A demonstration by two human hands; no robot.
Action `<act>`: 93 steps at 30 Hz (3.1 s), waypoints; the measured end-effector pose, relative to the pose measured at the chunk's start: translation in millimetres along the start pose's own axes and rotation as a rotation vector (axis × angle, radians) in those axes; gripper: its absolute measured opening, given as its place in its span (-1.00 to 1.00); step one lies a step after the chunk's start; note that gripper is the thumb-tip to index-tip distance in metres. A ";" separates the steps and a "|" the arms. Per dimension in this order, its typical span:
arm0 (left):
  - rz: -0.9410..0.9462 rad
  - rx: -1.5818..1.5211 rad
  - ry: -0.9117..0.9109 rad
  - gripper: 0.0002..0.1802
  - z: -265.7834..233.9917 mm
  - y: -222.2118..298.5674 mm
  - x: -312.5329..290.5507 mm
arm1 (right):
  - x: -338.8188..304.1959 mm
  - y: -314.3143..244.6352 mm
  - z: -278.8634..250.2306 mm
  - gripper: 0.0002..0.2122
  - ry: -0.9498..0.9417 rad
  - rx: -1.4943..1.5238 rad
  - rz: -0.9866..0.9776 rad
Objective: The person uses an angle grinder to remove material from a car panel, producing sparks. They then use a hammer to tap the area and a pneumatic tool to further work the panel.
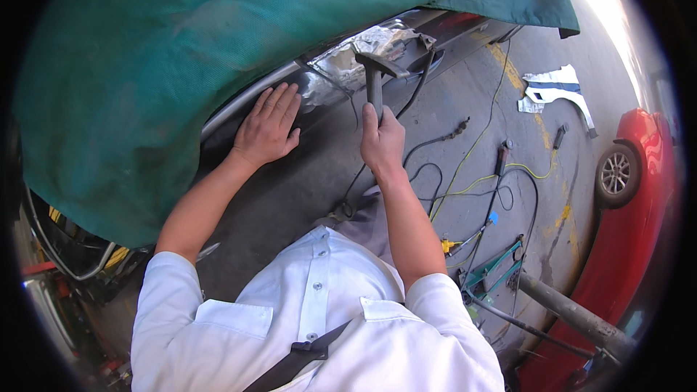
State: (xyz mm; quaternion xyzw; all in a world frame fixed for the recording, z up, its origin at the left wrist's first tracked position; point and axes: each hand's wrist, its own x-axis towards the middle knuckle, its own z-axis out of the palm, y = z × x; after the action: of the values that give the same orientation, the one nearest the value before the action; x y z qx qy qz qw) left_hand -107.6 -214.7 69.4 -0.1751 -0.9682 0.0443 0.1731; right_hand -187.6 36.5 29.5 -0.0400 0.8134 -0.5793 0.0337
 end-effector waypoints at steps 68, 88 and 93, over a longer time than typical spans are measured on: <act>0.315 -0.106 -0.341 -0.31 72.8 144.1 26.2 | -473.0 335.0 -333.4 -0.82 0.926 1.181 1.431; 0.072 -0.866 -0.468 -0.39 408.8 533.0 -67.2 | -493.3 691.7 -351.9 -0.75 0.647 0.114 1.494; 0.187 -1.071 -0.473 -0.40 525.2 611.2 -45.3 | -488.1 811.9 -368.8 -0.63 0.692 -0.350 1.460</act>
State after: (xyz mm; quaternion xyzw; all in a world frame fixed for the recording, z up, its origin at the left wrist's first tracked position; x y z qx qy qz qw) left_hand -54.0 327.3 -526.2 -0.3082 -0.8485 -0.3974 -0.1644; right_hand 239.3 698.3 -613.4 0.6744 0.6777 -0.2561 0.1424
